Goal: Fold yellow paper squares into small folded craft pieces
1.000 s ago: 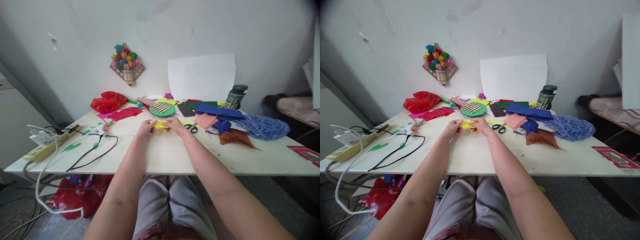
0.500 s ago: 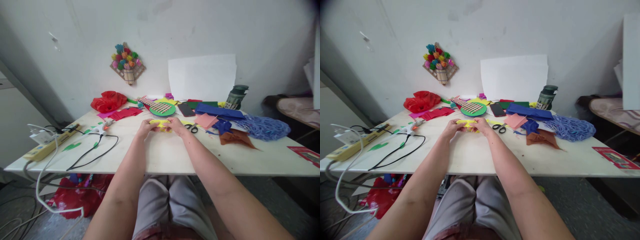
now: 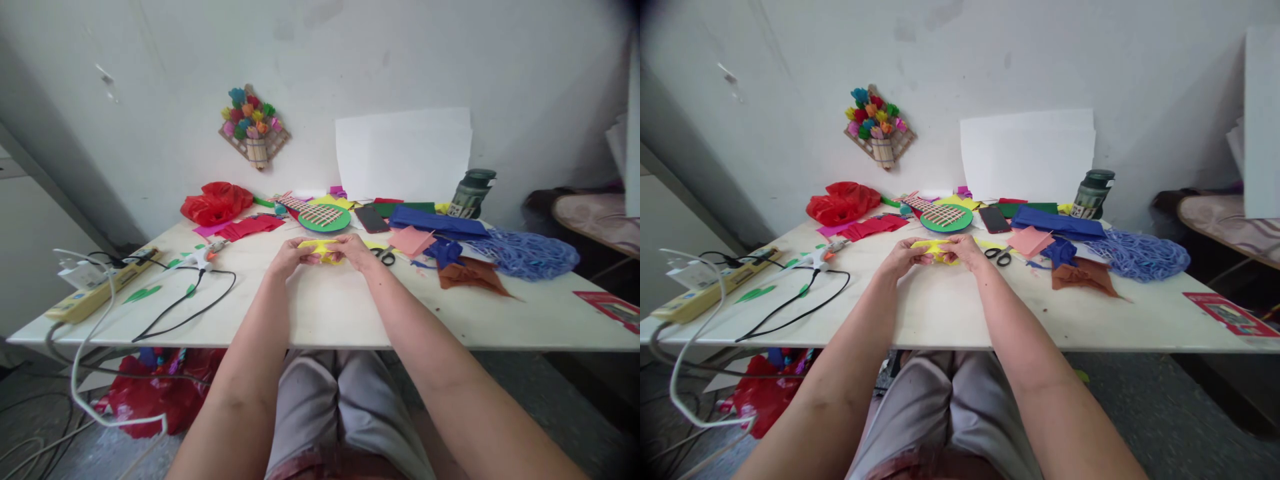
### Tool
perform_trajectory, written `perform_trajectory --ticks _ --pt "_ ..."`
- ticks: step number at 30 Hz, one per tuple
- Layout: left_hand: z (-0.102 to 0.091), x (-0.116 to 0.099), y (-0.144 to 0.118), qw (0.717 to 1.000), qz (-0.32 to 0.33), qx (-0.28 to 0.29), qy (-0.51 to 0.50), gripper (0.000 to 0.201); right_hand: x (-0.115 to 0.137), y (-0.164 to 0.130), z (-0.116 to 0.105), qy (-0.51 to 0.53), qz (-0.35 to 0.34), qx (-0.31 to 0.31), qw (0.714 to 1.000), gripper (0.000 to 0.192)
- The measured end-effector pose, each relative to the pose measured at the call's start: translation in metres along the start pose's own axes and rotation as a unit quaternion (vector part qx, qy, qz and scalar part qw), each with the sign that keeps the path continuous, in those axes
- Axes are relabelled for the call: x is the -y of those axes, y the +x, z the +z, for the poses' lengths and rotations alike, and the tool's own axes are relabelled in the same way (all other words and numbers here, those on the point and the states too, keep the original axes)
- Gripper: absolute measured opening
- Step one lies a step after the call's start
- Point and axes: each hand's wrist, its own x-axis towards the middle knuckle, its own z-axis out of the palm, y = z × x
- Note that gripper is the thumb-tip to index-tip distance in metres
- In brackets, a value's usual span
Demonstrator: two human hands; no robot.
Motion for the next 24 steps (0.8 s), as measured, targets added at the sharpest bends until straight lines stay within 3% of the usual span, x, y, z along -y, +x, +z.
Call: perform_trajectory --ticks 12,24 --pt "-0.0020 0.0001 -0.0014 0.998 0.006 0.010 -0.068 0.031 0.0009 -0.0008 -0.0026 0.059 -0.033 0.035 0.997 0.034" --pt "-0.0007 -0.0019 -0.0018 0.996 0.022 0.012 -0.086 0.024 0.0036 -0.0033 -0.0037 0.063 -0.054 0.051 0.995 0.023"
